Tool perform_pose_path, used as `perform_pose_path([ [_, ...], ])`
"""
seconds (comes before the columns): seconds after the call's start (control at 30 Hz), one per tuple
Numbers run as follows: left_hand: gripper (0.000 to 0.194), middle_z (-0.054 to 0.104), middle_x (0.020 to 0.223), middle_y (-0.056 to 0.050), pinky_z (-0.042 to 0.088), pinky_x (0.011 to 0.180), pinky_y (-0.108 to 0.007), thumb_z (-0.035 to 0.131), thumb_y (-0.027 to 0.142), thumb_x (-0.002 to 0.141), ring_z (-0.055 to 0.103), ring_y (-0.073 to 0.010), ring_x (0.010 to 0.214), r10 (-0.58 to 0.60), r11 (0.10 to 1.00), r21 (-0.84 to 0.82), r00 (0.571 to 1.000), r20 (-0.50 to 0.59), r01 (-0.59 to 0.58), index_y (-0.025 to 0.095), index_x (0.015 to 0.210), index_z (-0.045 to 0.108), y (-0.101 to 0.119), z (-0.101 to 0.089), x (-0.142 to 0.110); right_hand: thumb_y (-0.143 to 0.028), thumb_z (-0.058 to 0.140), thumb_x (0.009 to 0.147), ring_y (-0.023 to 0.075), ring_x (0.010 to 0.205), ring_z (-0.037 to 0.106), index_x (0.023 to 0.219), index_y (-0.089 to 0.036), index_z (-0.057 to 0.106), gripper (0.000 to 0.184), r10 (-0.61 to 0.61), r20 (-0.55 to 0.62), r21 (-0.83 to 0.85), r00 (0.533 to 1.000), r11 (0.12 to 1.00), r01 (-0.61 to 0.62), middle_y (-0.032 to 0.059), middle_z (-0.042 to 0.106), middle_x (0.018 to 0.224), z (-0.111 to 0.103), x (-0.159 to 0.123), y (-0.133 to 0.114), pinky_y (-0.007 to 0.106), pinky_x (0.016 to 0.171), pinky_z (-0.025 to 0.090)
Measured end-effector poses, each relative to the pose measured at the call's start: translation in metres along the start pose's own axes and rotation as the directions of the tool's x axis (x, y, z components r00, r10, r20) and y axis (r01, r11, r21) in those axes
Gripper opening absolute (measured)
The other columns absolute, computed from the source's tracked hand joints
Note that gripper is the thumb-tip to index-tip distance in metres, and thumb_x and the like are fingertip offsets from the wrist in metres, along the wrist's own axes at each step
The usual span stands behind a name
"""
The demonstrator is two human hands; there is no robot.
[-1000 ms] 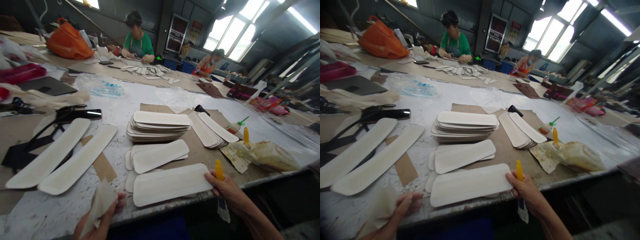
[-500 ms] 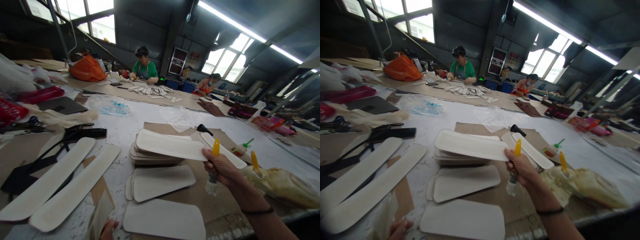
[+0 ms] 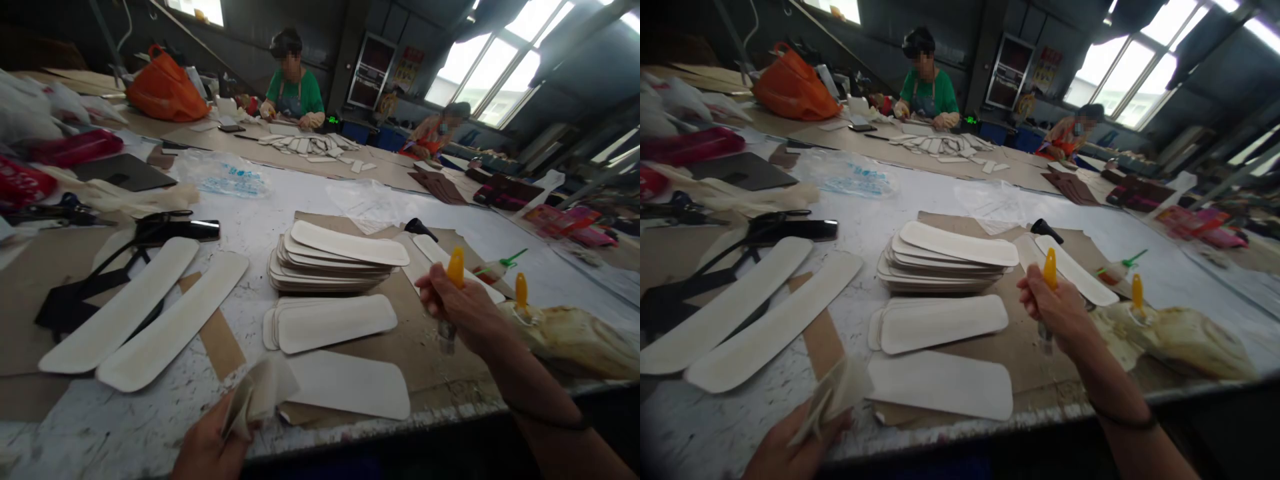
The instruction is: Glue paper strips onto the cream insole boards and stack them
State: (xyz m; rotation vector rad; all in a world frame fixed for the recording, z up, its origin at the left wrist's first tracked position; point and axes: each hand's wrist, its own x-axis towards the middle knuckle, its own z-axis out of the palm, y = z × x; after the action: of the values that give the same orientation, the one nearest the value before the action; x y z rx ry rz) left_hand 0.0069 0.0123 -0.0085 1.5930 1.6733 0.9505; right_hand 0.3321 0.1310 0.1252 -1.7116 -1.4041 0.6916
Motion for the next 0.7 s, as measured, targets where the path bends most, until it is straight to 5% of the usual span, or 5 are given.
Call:
perform_pose_path([
  [0.07,0.033,0.070,0.093,-0.004,0.053,0.078,-0.023,0.044,0.019,0.077,0.065,-0.0179,0.087,0.360,0.914,0.194,0.933,0.023,-0.357,0.020,0.104,0.063,-0.012,0.007,-0.003,-0.074,0.039,0.078,0.0146,0.062,0.056,0.080,-0.017,0.063,0.062,-0.042,0.075,0.029,0.996,0.999,0.040,0.0054,0.061,0.069,0.015,-0.037,-0.005,0.024,0.057,0.047],
  [0.17,0.039,0.061,0.114,-0.014,0.051,0.089,-0.038,0.047,0.012,0.079,0.055,-0.0262,0.108,0.593,0.729,0.397,0.804,0.042,-0.558,0.014,0.116,0.056,-0.020,0.021,-0.008,-0.075,0.033,0.080,0.0159,0.067,0.054,0.080,-0.018,0.065,0.066,-0.038,0.108,-0.018,0.993,0.999,0.040,0.0061,0.060,0.073,0.040,-0.081,-0.005,0.024,0.060,0.046],
  [0.4,0.032,0.056,0.123,-0.017,0.050,0.092,-0.036,0.043,0.007,0.086,0.046,-0.0259,0.120,0.690,0.611,0.458,0.718,0.092,-0.646,0.008,0.116,0.053,-0.014,0.035,-0.027,-0.070,0.045,0.079,0.0106,0.050,0.048,0.081,-0.017,0.057,0.054,0.093,0.179,0.361,0.979,0.920,-0.154,0.0016,0.056,0.069,0.082,-0.115,0.013,0.021,0.042,0.039],
  [0.6,0.028,0.062,0.117,-0.011,0.053,0.086,-0.033,0.039,0.017,0.092,0.053,-0.0240,0.112,0.803,0.479,0.513,0.591,0.070,-0.712,0.011,0.110,0.059,-0.025,0.043,-0.034,-0.056,0.053,0.083,0.0115,0.055,0.054,0.086,-0.016,0.053,0.040,0.105,0.292,0.410,0.951,0.884,-0.224,-0.0005,0.056,0.064,0.113,-0.130,0.012,0.023,0.055,0.046],
  [0.7,0.026,0.063,0.116,-0.010,0.051,0.088,-0.035,0.042,0.014,0.091,0.053,-0.0240,0.112,0.803,0.489,0.502,0.593,0.061,-0.714,0.011,0.110,0.059,-0.024,0.042,-0.032,-0.056,0.056,0.080,0.0123,0.055,0.054,0.084,-0.016,0.052,0.041,0.114,0.306,0.416,0.945,0.877,-0.241,-0.0009,0.056,0.064,0.123,-0.133,0.013,0.023,0.052,0.046],
])
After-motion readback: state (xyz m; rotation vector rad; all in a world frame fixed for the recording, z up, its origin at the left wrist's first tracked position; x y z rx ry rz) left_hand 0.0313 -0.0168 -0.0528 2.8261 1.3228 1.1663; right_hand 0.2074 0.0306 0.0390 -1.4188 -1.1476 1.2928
